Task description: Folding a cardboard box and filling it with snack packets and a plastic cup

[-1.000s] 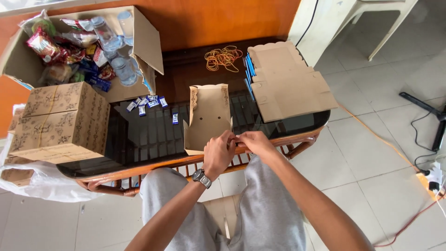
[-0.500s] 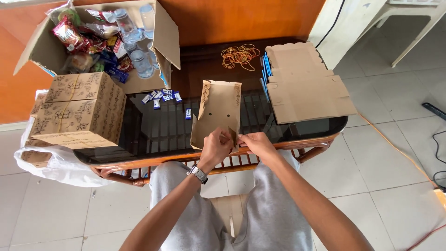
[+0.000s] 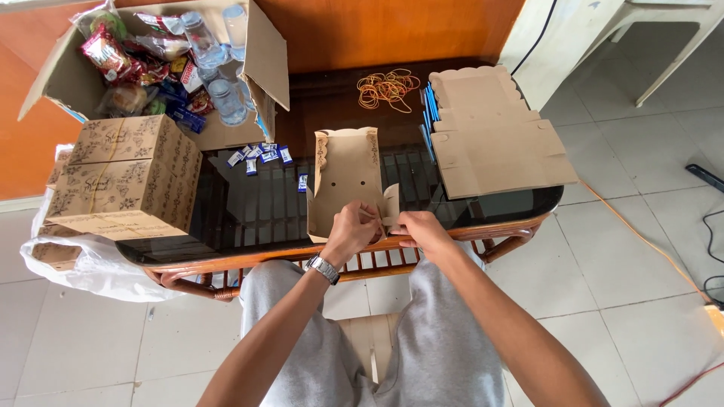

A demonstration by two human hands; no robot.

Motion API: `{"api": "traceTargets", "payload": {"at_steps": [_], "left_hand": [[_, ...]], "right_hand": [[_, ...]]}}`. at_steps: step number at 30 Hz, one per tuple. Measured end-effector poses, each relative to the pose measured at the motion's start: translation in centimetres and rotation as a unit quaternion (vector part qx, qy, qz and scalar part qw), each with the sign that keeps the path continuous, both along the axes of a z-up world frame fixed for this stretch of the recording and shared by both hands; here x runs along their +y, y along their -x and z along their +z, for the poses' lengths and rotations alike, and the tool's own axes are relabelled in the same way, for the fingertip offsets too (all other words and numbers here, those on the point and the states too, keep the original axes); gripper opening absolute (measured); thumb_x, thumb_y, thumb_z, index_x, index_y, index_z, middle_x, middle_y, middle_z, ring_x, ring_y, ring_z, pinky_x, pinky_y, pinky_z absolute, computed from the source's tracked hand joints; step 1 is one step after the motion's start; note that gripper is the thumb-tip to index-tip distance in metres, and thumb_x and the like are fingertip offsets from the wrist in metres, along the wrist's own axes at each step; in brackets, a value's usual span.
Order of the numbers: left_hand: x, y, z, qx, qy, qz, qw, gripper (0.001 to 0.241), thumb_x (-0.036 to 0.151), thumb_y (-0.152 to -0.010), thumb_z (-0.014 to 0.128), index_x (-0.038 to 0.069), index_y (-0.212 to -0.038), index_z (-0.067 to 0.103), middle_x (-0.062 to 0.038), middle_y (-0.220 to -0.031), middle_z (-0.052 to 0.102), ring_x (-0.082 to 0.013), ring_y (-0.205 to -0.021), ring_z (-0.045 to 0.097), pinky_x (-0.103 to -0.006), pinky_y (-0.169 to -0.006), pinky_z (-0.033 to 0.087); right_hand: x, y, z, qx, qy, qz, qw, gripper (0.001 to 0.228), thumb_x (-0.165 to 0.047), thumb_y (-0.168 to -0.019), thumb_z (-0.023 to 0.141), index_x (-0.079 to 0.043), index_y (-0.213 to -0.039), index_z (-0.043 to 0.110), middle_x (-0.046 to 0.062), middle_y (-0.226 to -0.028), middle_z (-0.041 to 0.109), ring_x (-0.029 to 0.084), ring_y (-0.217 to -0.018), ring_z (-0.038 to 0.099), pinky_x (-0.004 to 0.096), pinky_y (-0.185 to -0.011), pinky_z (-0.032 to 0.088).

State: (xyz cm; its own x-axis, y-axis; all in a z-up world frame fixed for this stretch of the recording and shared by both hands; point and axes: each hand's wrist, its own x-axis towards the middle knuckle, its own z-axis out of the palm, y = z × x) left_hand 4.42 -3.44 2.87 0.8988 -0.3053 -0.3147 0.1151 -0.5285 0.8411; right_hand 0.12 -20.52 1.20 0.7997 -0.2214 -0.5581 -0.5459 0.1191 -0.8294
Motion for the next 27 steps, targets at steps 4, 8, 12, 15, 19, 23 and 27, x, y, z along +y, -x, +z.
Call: {"api": "traceTargets", "payload": {"at_steps": [4,8,12,15,19,23,27], "left_hand": [[-0.1,-0.5,0.3,0.019,0.012,0.000,1.000,0.023,0.014,-0.087,0.064,0.009,-0.109,0.069,-0.010,-0.093,0.080,-0.0222,-0.084,0.077,-0.0342,-0.075,0.059],[0.2,-1.1,-0.6,0.038,0.001,0.013,0.999,0.026,0.014,-0.086,0.065,0.011,-0.112,0.069,-0.008,-0.097,0.080,-0.0189,-0.080,0.077,-0.0341,-0.074,0.060],[0.0,-1.7,-1.7,0.051,-0.005,0.021,0.998,0.028,0.017,-0.085,0.064,0.015,-0.112,0.069,-0.005,-0.095,0.080,-0.0137,-0.073,0.076,-0.0308,-0.075,0.059],[-0.3,-1.2,-0.6,0.051,-0.001,0.002,0.999,0.028,0.017,-0.086,0.067,0.009,-0.113,0.071,-0.006,-0.093,0.081,-0.0175,-0.080,0.077,-0.0310,-0.077,0.059],[-0.6,-1.2,-0.5,0.051,0.005,0.003,0.999,0.029,0.019,-0.086,0.069,0.008,-0.113,0.073,-0.006,-0.093,0.081,-0.0168,-0.081,0.077,-0.0299,-0.076,0.060],[-0.6,-1.0,-0.3,0.046,0.006,-0.005,0.999,0.030,0.019,-0.086,0.068,0.009,-0.113,0.074,-0.006,-0.094,0.081,-0.0180,-0.084,0.077,-0.0317,-0.079,0.060],[-0.7,-1.0,-0.3,0.038,-0.004,-0.004,0.999,0.031,0.026,-0.084,0.073,0.010,-0.110,0.076,-0.004,-0.092,0.081,-0.0197,-0.088,0.077,-0.0317,-0.080,0.059]], "right_hand": [[-0.2,-0.7,-1.5,-0.003,0.001,0.009,1.000,0.057,-0.018,-0.088,0.064,0.012,-0.136,0.055,0.025,-0.141,0.057,0.034,-0.118,0.068,0.046,-0.086,0.061],[0.0,0.0,1.1,0.009,-0.042,0.020,0.999,0.070,-0.023,-0.090,0.066,0.013,-0.146,0.045,0.032,-0.153,0.042,0.040,-0.129,0.060,0.049,-0.092,0.058],[0.2,0.4,1.5,0.005,-0.039,0.055,0.998,0.073,-0.024,-0.091,0.074,0.013,-0.147,0.045,0.033,-0.157,0.038,0.044,-0.137,0.052,0.049,-0.098,0.055],[0.0,-0.2,-0.9,-0.002,-0.024,0.043,0.999,0.060,-0.025,-0.087,0.075,0.009,-0.133,0.057,0.023,-0.134,0.054,0.037,-0.125,0.061,0.047,-0.091,0.059],[0.0,-0.4,-1.1,0.007,-0.023,0.041,0.999,0.062,-0.025,-0.089,0.075,0.010,-0.135,0.055,0.022,-0.133,0.055,0.035,-0.125,0.062,0.046,-0.089,0.060],[-0.3,-0.6,-1.7,0.006,-0.036,0.014,0.999,0.052,-0.022,-0.088,0.076,0.007,-0.127,0.060,0.019,-0.127,0.056,0.031,-0.118,0.062,0.048,-0.085,0.062],[-0.1,-0.4,-1.5,0.012,-0.037,0.008,0.999,0.052,-0.022,-0.087,0.078,0.005,-0.127,0.060,0.017,-0.122,0.057,0.032,-0.121,0.064,0.052,-0.089,0.060]]}}
